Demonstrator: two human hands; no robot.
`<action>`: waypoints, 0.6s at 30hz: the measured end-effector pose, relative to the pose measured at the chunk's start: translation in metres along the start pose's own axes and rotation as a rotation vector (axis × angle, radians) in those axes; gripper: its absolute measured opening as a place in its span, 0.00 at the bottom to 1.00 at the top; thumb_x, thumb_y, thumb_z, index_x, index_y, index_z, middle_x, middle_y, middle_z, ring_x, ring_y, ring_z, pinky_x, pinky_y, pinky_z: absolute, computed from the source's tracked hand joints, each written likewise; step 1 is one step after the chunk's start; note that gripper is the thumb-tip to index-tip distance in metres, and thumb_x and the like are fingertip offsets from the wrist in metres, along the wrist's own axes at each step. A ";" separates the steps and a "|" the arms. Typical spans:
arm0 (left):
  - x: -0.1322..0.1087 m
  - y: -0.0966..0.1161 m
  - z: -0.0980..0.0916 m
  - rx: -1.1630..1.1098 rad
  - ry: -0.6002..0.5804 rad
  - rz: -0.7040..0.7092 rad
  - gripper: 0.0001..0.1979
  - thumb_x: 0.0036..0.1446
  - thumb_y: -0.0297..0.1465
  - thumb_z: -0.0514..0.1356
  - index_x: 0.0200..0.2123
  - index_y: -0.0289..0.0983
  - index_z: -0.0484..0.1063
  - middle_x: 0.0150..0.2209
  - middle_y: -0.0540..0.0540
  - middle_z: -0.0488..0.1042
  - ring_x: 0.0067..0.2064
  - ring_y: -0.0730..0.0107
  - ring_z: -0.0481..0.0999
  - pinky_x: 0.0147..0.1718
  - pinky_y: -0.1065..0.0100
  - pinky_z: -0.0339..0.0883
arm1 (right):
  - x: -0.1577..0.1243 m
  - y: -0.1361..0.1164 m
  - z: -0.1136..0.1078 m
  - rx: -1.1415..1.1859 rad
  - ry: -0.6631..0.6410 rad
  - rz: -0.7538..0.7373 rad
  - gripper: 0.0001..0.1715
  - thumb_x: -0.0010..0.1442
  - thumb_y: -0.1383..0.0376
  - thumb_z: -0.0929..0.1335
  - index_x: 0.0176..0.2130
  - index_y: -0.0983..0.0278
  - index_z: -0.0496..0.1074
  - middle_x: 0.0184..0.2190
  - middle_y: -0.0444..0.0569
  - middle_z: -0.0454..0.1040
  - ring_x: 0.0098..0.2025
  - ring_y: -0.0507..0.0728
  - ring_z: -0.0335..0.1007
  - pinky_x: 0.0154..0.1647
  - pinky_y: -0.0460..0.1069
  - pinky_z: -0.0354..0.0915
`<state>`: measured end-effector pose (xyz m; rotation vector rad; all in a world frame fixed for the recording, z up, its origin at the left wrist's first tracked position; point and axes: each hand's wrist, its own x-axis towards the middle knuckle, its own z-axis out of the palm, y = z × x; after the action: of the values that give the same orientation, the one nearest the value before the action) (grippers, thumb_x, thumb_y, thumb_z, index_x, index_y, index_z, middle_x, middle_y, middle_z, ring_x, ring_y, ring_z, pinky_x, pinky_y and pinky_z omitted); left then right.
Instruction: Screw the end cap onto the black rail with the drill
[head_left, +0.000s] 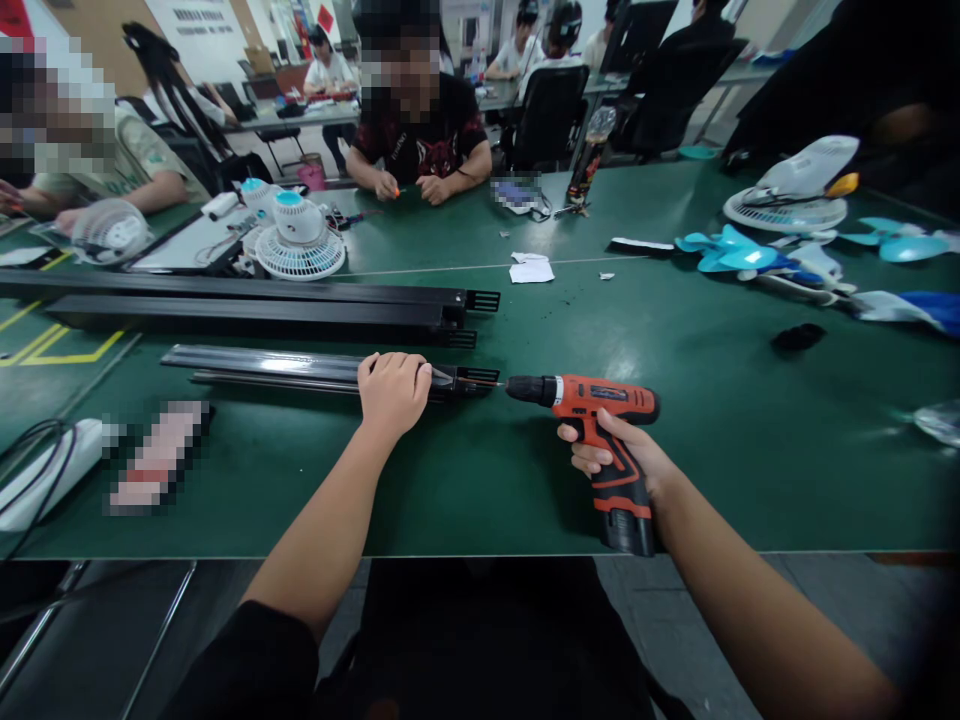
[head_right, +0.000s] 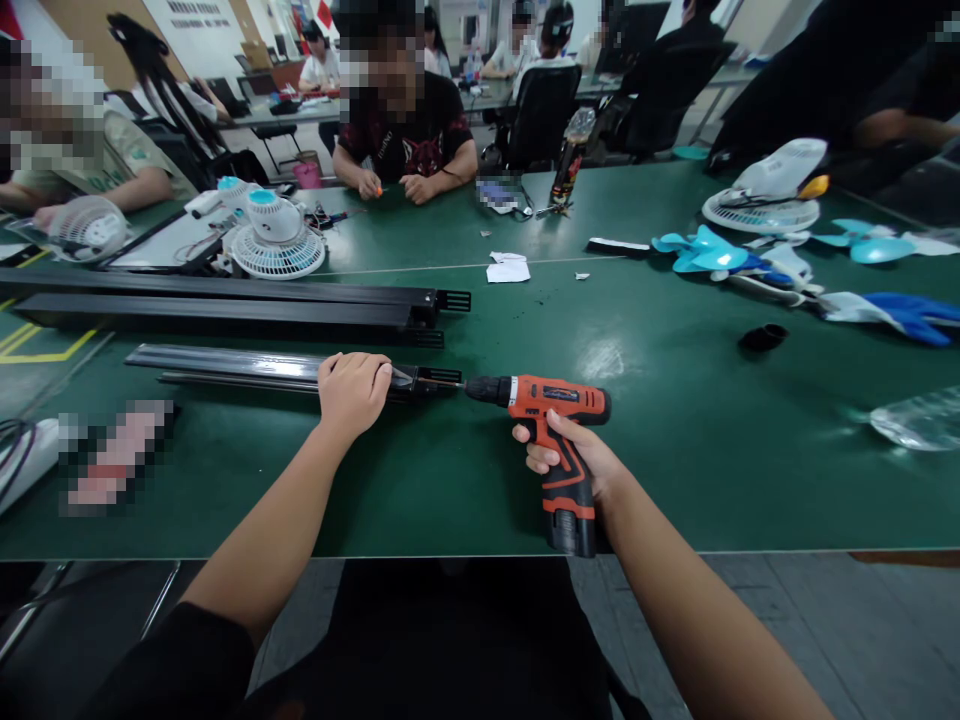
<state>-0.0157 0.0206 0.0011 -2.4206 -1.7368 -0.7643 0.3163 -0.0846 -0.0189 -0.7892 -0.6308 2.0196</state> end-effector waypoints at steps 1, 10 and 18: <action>0.000 0.000 0.000 0.001 0.001 0.001 0.22 0.73 0.38 0.45 0.44 0.44 0.80 0.46 0.43 0.83 0.52 0.53 0.77 0.63 0.49 0.53 | 0.000 0.000 0.000 -0.001 0.000 0.000 0.21 0.59 0.52 0.76 0.43 0.63 0.72 0.27 0.44 0.70 0.20 0.48 0.53 0.20 0.45 0.64; 0.000 0.001 0.000 0.004 0.003 0.002 0.22 0.73 0.38 0.45 0.44 0.43 0.80 0.47 0.43 0.83 0.52 0.53 0.78 0.63 0.49 0.53 | -0.001 0.000 0.000 0.002 0.006 0.008 0.22 0.59 0.52 0.77 0.43 0.64 0.72 0.28 0.45 0.70 0.21 0.48 0.52 0.21 0.45 0.65; 0.000 0.000 0.000 0.001 -0.001 0.001 0.22 0.73 0.39 0.45 0.44 0.44 0.79 0.47 0.44 0.83 0.52 0.54 0.78 0.63 0.50 0.52 | 0.000 0.001 -0.002 -0.003 0.003 0.000 0.20 0.60 0.52 0.76 0.42 0.64 0.72 0.29 0.46 0.71 0.21 0.48 0.52 0.22 0.46 0.65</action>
<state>-0.0153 0.0208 0.0015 -2.4216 -1.7359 -0.7619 0.3174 -0.0845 -0.0208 -0.7940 -0.6317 2.0177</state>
